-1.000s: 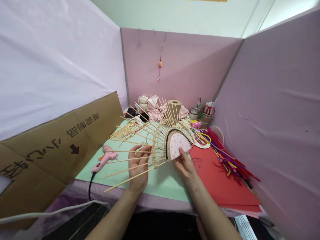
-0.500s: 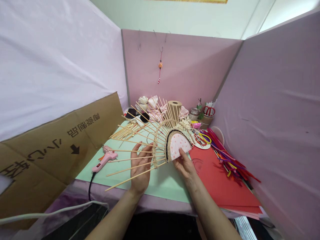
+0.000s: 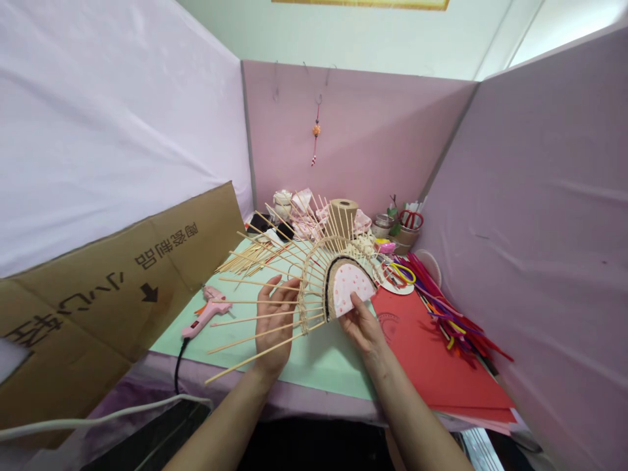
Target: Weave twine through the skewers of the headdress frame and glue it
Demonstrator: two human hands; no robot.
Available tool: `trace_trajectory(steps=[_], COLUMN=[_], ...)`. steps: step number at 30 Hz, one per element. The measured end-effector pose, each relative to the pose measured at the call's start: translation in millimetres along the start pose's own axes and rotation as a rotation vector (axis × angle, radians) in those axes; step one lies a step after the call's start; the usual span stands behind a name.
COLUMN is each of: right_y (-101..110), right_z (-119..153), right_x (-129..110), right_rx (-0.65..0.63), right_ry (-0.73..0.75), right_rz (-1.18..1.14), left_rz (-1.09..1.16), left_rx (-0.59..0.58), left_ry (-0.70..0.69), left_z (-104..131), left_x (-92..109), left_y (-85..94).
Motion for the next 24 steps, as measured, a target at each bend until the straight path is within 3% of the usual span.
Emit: trace_trajectory(steps=[7, 12, 24], right_y=[-4, -1, 0], right_z=[0, 1, -2], right_x=[0, 2, -1], right_rx=[-0.024, 0.027, -0.026], right_ry=[-0.003, -0.026, 0.000], right_rz=[0.014, -0.031, -0.009], left_rz=[-0.092, -0.133, -0.188], left_rx=[-0.004, -0.004, 0.061], left_ry=[-0.023, -0.053, 0.042], left_z=[-6, -13, -21], left_x=[1, 1, 0], left_y=[6.8, 11.7, 15.4])
Point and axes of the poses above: each hand's wrist, its own z-axis away from the middle knuckle, its own y-axis out of the back of the hand, x = y × z, the point moved 10 cm from there along -z, towards the middle knuckle, and after that the axes turned 9 degrees about y, right-handed, at the moved point
